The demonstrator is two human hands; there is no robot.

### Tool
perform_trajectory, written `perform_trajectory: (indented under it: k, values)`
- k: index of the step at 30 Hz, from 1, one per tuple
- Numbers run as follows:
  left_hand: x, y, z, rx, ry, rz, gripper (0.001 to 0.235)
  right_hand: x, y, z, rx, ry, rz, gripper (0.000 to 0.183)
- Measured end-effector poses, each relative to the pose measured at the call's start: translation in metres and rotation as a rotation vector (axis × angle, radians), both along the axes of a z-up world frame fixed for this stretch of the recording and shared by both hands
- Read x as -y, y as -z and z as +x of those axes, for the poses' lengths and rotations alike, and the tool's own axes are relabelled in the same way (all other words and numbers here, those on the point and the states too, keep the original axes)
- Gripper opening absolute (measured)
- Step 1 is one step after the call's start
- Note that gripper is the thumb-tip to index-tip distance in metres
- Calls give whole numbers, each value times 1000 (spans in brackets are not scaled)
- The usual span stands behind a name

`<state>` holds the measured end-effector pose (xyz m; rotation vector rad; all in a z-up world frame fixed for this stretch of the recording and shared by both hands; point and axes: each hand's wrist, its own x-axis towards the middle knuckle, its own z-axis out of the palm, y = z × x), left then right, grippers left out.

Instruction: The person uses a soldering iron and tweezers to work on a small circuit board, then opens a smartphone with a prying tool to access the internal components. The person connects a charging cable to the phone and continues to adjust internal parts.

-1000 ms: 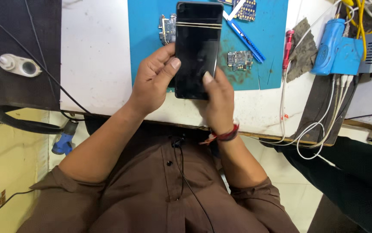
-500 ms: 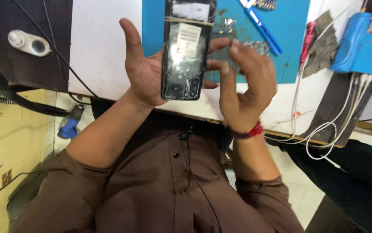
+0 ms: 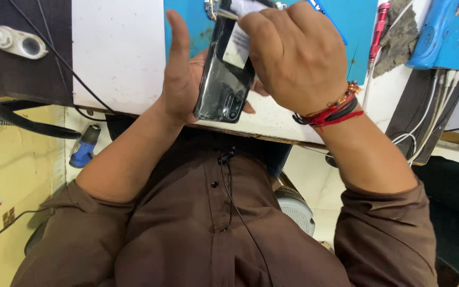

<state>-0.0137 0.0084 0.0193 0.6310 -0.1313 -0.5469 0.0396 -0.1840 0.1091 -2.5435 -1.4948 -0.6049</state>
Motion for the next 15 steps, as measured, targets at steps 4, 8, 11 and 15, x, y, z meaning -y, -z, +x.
perform_trajectory:
  k: [4, 8, 11, 15]
  values:
    - [3, 0, 6, 32, 28, -14, 103, 10, 1, 13, -67, -77, 35, 24]
    - [0, -1, 9, 95, 69, 37, 78, 25, 5, 21, -142, -15, 135, 29]
    - [-2, -3, 12, 82, 85, 123, 68, 42, 20, 26, -144, 10, 163, 27]
    - [-2, -2, 14, 83, 156, 209, 68, 80, 57, 47, -70, 137, 192, 14]
